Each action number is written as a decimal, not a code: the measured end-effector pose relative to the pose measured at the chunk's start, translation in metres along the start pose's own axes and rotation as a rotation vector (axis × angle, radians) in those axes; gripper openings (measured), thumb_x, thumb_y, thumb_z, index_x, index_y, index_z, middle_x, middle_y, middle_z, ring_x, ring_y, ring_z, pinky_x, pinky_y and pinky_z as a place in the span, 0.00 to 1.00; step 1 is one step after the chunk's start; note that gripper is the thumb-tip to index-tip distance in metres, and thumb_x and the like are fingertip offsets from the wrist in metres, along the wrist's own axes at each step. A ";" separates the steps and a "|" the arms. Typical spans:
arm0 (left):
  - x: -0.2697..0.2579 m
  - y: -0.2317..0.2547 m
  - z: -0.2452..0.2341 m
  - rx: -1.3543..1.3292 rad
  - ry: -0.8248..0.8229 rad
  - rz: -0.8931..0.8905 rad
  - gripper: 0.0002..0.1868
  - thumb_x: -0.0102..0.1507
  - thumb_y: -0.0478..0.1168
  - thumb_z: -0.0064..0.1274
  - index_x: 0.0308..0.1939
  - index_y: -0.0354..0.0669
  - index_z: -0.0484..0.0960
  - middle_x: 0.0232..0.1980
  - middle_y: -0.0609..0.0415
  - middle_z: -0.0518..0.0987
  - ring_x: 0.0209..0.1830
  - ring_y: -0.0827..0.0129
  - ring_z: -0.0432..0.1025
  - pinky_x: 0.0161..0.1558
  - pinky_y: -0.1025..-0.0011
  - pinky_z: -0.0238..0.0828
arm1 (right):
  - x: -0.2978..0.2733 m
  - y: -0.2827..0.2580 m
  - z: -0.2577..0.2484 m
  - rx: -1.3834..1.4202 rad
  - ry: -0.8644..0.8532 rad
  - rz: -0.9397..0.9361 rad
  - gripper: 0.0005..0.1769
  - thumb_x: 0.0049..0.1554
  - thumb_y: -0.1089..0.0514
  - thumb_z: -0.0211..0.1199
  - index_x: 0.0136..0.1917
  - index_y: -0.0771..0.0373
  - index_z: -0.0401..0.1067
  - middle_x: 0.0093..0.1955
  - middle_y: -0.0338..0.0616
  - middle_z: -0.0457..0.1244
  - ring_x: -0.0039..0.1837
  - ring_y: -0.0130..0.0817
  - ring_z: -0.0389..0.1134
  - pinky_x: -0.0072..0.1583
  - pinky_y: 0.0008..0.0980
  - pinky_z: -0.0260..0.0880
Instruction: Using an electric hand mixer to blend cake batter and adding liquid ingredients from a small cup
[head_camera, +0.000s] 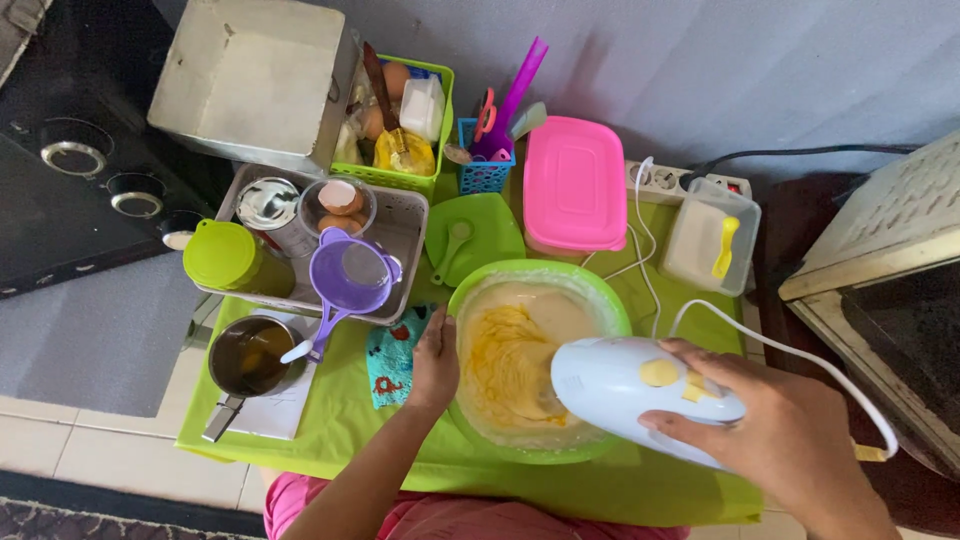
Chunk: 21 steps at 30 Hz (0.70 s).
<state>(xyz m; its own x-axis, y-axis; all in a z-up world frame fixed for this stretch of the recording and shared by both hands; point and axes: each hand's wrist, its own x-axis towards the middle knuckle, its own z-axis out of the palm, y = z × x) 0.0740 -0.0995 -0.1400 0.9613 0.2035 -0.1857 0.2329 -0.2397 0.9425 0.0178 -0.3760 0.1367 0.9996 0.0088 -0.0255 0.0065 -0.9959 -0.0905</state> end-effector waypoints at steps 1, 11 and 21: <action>0.000 -0.001 0.001 -0.001 0.000 -0.002 0.28 0.72 0.49 0.37 0.69 0.33 0.69 0.68 0.41 0.76 0.67 0.53 0.72 0.65 0.63 0.70 | 0.000 0.002 0.000 -0.002 -0.002 0.000 0.41 0.29 0.37 0.83 0.58 0.41 0.81 0.45 0.38 0.75 0.26 0.28 0.75 0.30 0.28 0.73; -0.001 0.000 -0.001 0.012 0.016 0.047 0.26 0.72 0.47 0.39 0.67 0.33 0.72 0.62 0.42 0.81 0.58 0.56 0.78 0.57 0.64 0.75 | 0.021 0.001 0.012 0.013 0.198 0.033 0.39 0.35 0.36 0.79 0.59 0.50 0.82 0.46 0.39 0.74 0.30 0.35 0.71 0.35 0.32 0.68; 0.000 0.000 0.000 -0.014 0.038 0.101 0.22 0.71 0.44 0.39 0.63 0.34 0.75 0.50 0.45 0.86 0.44 0.59 0.80 0.46 0.64 0.76 | 0.047 -0.043 0.017 0.100 0.226 -0.147 0.37 0.37 0.34 0.79 0.59 0.45 0.82 0.32 0.40 0.72 0.23 0.35 0.64 0.31 0.35 0.64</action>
<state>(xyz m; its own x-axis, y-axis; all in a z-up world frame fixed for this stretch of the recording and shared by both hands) 0.0745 -0.0997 -0.1399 0.9733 0.2151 -0.0795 0.1332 -0.2479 0.9596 0.0636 -0.3308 0.1221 0.9686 0.1213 0.2168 0.1608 -0.9714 -0.1746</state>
